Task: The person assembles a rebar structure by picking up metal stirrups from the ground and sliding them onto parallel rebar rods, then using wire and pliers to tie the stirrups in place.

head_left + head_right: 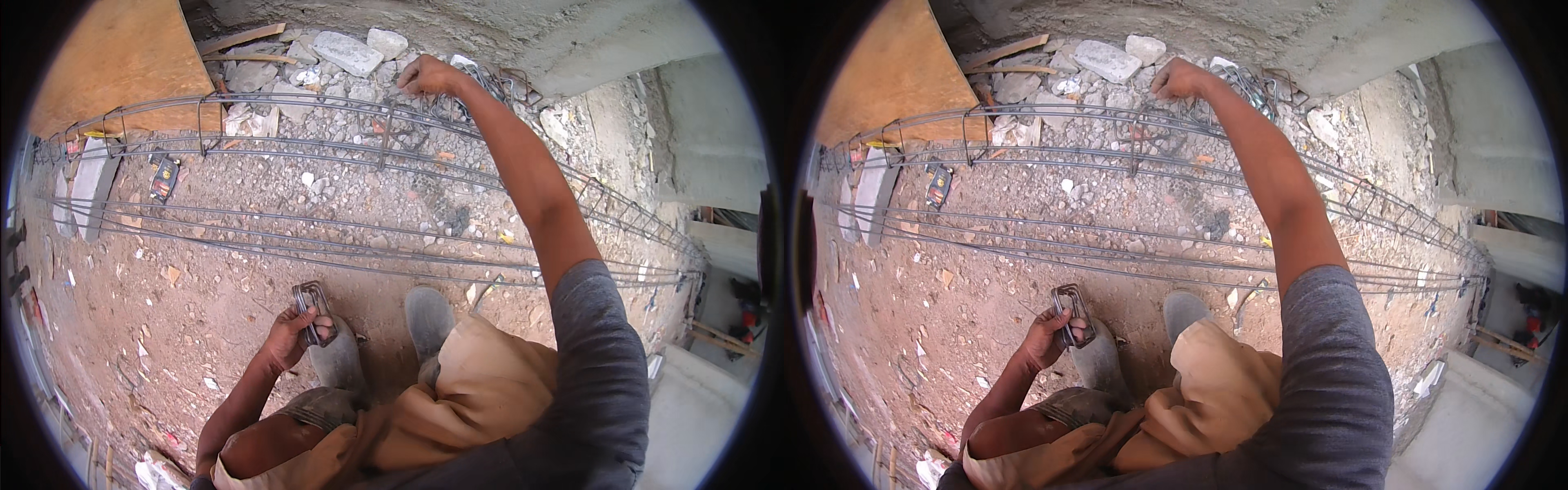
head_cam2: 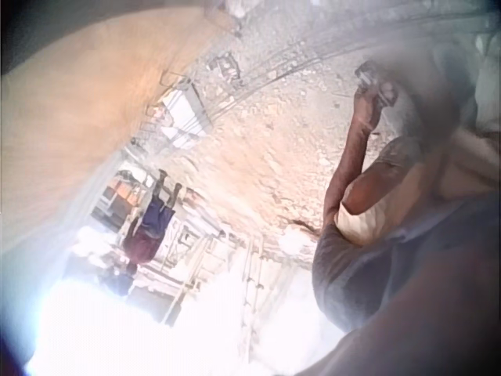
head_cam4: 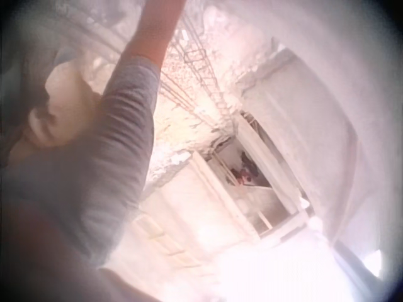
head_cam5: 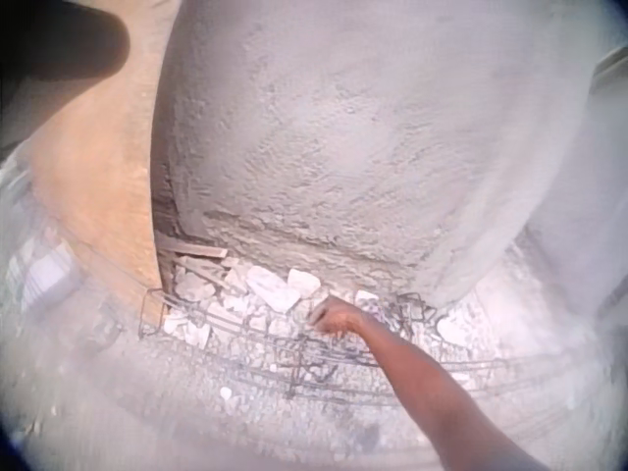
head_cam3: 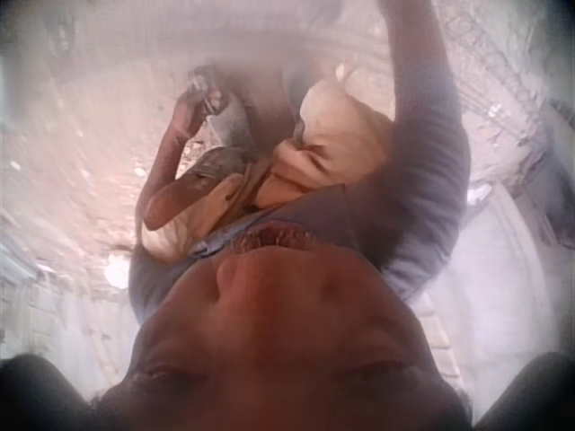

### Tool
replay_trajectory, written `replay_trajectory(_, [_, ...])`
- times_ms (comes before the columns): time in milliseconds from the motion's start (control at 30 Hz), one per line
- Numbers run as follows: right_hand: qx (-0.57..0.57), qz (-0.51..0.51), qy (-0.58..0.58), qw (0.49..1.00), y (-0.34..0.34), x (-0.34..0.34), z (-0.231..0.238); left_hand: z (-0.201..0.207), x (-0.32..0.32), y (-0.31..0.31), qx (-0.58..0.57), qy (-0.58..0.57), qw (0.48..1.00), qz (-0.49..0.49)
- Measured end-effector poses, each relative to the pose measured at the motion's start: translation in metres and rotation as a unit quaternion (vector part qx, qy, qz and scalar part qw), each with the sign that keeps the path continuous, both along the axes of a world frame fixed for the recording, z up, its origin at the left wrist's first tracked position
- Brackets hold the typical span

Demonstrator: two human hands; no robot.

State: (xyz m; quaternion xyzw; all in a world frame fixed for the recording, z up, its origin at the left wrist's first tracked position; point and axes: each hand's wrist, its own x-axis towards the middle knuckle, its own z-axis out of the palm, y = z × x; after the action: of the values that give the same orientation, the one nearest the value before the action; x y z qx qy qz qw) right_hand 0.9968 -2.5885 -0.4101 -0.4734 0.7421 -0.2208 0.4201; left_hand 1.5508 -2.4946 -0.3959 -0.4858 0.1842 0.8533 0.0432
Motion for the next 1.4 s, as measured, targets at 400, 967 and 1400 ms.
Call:
replay_trajectory(400, [-0.008, 0.152, 0.271, 0.95, 0.0, 0.03, -0.041, -0.001, 0.0, -0.009, 0.016, -0.022, 1.0, 0.013])
replay_trajectory(967, [-0.265, -0.208, 0.159, 0.928, 0.049, 0.011, 0.122, 0.026, -0.009, -0.013, -0.119, 0.037, 0.989, 0.073])
replay_trajectory(1400, [-0.345, 0.044, -0.012, 0.938, 0.087, 0.281, 0.113, 0.082, -0.05, -0.039, -0.039, 0.113, 0.966, 0.231])
